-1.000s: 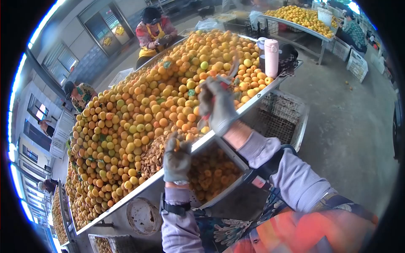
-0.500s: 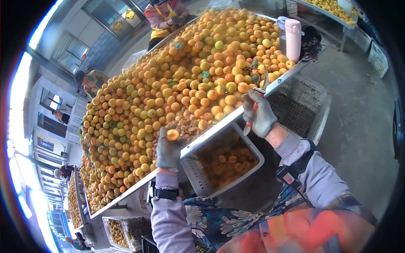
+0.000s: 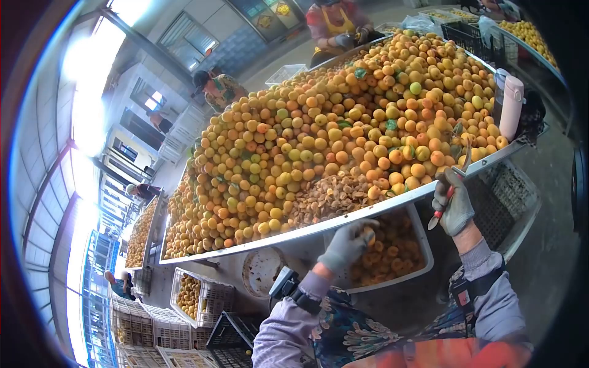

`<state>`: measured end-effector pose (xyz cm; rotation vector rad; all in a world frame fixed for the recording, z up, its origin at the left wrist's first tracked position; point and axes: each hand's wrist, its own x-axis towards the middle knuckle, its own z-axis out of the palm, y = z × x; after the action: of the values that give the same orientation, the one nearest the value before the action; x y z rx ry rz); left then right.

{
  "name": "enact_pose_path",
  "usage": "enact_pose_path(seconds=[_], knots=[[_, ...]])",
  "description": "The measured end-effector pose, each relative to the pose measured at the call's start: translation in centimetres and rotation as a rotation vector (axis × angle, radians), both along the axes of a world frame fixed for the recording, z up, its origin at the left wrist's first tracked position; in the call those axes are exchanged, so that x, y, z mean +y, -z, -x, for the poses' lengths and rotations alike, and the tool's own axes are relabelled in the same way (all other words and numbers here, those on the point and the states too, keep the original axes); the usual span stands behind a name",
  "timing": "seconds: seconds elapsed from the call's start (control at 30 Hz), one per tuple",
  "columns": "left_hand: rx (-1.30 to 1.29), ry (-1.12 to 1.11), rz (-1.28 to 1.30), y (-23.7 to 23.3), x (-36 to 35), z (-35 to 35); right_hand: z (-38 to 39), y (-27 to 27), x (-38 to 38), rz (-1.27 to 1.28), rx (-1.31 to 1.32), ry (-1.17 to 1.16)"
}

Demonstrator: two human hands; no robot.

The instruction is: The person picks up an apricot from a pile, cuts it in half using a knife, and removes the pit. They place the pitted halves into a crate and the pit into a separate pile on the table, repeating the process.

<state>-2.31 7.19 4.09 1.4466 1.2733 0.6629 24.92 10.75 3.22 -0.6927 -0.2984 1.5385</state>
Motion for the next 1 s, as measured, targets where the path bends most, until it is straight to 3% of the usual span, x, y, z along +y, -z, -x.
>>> enact_pose_path(seconds=[0.07,0.13,0.23,0.27,0.33,0.4,0.6,0.67,0.7,0.73,0.87,0.9,0.97,1.0], knots=[[0.116,0.083,-0.014,1.8,-1.0,0.4,-0.1,-0.4,-0.2,0.021,0.001,0.003],[0.572,0.083,-0.507,2.9,-1.4,0.8,-0.1,-0.6,-0.3,0.008,0.004,-0.008],[0.36,-0.097,-0.309,1.7,0.8,0.0,-0.4,-0.4,-0.2,0.037,0.051,-0.016],[0.366,-0.137,-0.34,-0.9,1.3,-1.3,-0.6,-0.3,-0.2,0.027,0.079,-0.035],[0.224,-0.157,-0.591,1.6,5.0,-1.2,-0.5,-0.3,-0.3,0.022,0.098,-0.006],[0.12,-0.176,-0.463,-0.7,7.1,-2.9,-0.7,-1.1,-0.6,0.035,0.085,-0.007],[0.321,-0.056,-0.511,0.6,13.7,-6.0,-2.0,-1.5,-0.8,0.007,0.15,-0.028],[0.801,-0.018,-0.598,0.1,14.9,-7.8,-1.9,-2.0,-0.9,0.037,0.136,-0.049],[0.676,-0.017,-0.528,5.4,19.1,-5.7,-2.1,-1.8,-0.8,0.066,0.129,-0.056],[0.622,0.04,-0.574,6.8,20.1,-5.8,-2.0,-1.7,-0.8,0.078,0.149,-0.06],[1.011,0.094,-0.783,9.9,22.7,-6.5,-1.4,0.5,-0.6,0.017,0.165,-0.058],[1.129,0.07,-0.822,10.1,22.9,-6.6,-1.5,0.4,-0.6,0.019,0.229,-0.077],[1.065,0.031,-0.723,3.9,19.3,-10.3,-1.9,-1.4,-1.0,0.02,0.236,-0.088],[1.041,0.107,-0.865,5.5,19.9,-8.9,-2.1,-1.4,-1.0,0.016,0.235,-0.081]])
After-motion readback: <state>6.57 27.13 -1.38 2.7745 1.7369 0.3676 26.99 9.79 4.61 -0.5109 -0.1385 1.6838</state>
